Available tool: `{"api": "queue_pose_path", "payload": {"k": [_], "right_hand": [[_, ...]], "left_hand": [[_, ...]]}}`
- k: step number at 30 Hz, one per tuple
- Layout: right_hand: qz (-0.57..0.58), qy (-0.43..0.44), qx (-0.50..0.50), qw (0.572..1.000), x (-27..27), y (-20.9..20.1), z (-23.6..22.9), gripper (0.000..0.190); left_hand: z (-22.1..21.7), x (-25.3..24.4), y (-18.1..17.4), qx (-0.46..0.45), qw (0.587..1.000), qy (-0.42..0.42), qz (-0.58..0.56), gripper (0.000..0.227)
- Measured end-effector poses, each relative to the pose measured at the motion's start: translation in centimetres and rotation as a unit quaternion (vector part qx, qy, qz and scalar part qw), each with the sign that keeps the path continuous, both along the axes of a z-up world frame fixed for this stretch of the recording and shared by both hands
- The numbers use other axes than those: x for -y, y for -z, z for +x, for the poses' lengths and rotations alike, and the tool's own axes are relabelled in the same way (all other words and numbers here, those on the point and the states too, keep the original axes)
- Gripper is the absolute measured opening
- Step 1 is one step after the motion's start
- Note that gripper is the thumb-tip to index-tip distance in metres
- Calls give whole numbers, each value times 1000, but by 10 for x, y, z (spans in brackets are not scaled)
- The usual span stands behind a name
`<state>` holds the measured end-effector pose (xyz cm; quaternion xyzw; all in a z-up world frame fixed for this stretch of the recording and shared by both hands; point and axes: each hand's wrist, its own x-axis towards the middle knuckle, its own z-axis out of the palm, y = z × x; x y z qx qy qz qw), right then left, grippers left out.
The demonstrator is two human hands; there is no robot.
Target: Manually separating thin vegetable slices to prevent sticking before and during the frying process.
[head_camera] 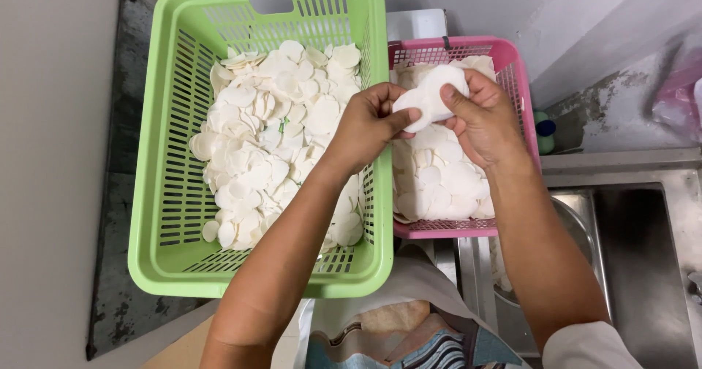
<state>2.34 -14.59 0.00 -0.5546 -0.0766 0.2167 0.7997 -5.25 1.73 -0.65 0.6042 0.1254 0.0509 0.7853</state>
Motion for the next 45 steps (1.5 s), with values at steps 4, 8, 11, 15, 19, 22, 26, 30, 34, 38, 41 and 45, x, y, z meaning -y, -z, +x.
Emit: {"api": "queue_pose_path", "payload": {"k": [4,8,11,15,19,22,26,30,34,38,41,45], "right_hand": [[-7,10,24,1000,3,17,8,30],[-48,28,33,998,-6,19,1,23],[-41,17,17,999,-9,5,-4,24],[-73,26,24,997,7,36,11,25],[-153,98,47,982,31,53,22,29],[-184,141,68,970,45,87,55,49],[-146,93,15,985,48,79,47,18],[-163,117,31,979,42,63,32,30],[-148,123,33,981,50,65,42,26],[-157,75,35,984,63,44,48,39],[-192,79,70,976,77,67,73,26],[-221,72,99,967,87,87,99,32]], "left_hand": [[-11,-18,-7,-19,999,-15,44,22],[-24,-30,-17,-34,997,-35,63,27],[-30,-33,-32,-24,997,-15,76,24],[-25,-46,-15,0,996,-2,86,23],[-10,-54,17,4,996,7,87,23],[-4,-53,28,9,996,31,87,30],[-3,-41,10,-11,995,54,83,22],[27,-36,74,-24,995,39,91,22],[37,-27,53,-41,987,22,153,30],[53,-12,29,-35,987,27,157,21],[51,1,21,-53,982,33,176,20],[53,13,10,-75,976,-11,203,10]]}}
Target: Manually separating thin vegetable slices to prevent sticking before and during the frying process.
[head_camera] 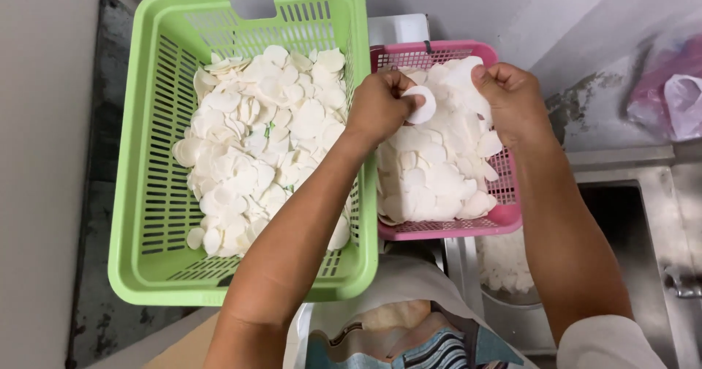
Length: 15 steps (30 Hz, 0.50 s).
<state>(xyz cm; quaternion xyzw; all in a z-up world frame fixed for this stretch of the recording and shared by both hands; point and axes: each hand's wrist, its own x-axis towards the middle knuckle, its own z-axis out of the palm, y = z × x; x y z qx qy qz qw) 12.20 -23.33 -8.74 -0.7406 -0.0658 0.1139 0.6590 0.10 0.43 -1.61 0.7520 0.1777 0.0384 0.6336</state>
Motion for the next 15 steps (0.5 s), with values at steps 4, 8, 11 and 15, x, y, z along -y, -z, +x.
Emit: {"api": "queue_pose_path", "payload": {"k": [4,8,11,15], "right_hand": [[-1,-54,-33,998,-10,-6,5,24],[52,-133,-52,988,-31,-34,-8,32],[-54,-81,-18,995,-46,-70,-29,17],[-147,-51,31,987,-54,-65,-22,46]], "left_hand": [[1,6,-9,-52,997,-43,34,9],[7,1,0,-33,994,-9,106,19],[-1,5,-15,6,999,-21,35,14],[-6,2,-34,-10,993,46,107,61]]}}
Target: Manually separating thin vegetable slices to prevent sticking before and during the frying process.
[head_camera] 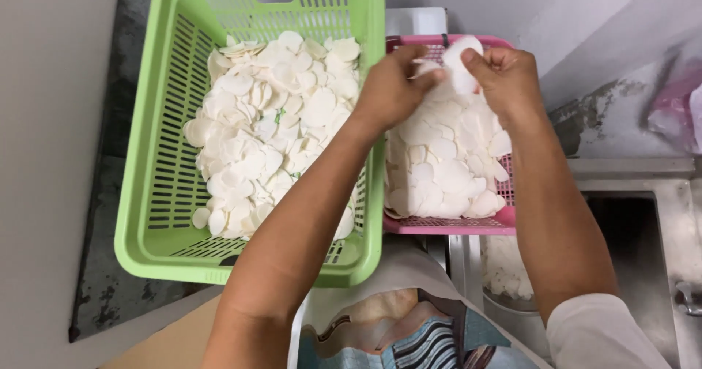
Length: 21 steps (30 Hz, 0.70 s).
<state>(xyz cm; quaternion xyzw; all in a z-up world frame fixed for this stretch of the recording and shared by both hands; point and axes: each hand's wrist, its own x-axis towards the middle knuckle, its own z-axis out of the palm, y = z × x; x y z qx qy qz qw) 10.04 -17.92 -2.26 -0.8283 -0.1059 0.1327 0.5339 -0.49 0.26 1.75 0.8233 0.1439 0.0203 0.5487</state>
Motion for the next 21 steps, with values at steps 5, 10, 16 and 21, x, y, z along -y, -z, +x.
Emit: {"api": "queue_pose_path", "payload": {"k": [5,10,16,21], "right_hand": [[-114,41,-65,991,-5,-13,-12,40],[-166,33,-62,984,-10,-37,-44,42],[-70,104,-110,986,-14,-25,-46,56],[-253,-21,176,951,-4,18,-33,47]], "left_hand": [[-23,-53,-3,9,1000,4,-12,73],[-77,-148,25,-21,994,-97,48,47],[-136,-196,60,-228,959,-43,161,45],[-164,-172,58,-358,877,124,295,94]]}}
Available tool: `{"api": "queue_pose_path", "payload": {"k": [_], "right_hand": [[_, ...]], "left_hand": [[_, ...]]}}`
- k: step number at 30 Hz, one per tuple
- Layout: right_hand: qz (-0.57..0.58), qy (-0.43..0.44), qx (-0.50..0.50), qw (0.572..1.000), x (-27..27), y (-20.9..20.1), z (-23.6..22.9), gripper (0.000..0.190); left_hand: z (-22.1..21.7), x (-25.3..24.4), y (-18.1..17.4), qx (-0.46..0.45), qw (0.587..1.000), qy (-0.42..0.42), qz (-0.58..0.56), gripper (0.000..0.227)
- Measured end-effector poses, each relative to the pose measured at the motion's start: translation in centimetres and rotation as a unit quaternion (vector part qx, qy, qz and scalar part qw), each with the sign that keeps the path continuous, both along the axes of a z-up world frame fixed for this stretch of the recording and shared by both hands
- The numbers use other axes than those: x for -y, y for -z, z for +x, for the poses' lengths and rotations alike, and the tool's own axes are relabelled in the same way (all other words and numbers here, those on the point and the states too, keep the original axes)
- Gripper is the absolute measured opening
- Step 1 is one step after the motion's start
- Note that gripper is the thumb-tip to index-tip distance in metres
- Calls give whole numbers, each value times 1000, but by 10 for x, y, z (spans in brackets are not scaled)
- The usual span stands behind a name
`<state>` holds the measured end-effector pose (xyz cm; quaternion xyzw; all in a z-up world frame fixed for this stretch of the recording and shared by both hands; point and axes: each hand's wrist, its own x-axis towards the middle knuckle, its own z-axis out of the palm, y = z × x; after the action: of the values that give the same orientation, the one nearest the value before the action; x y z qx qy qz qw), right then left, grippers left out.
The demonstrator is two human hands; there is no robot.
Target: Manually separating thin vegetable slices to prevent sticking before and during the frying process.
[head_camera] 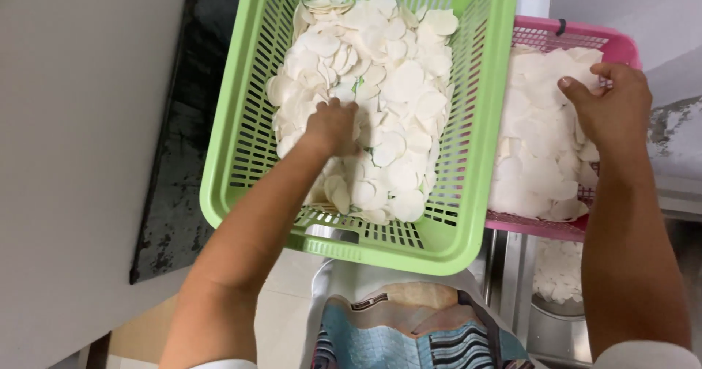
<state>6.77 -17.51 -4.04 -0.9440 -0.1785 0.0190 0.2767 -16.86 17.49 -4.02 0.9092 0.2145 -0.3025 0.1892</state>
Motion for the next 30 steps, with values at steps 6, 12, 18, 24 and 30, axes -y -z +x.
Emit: {"api": "queue_pose_path", "payload": {"k": [6,12,18,24,30], "right_hand": [[94,10,-75,993,6,-14,-44,31],[174,51,-148,972,1,-53,-80,25],[248,-161,-166,941,-56,-77,-110,30],[454,-139,-265,839,-90,-39,-104,70],[495,-36,-277,823,-49,-29,-70,21]], "left_hand": [[6,-21,102,93,991,49,86,61],[5,-35,-15,120,969,-172,-134,75],[41,-5,-42,333,759,-230,-510,47],[78,75,-67,425,719,-192,-516,41],[108,96,-41,399,717,-218,-529,37]]}}
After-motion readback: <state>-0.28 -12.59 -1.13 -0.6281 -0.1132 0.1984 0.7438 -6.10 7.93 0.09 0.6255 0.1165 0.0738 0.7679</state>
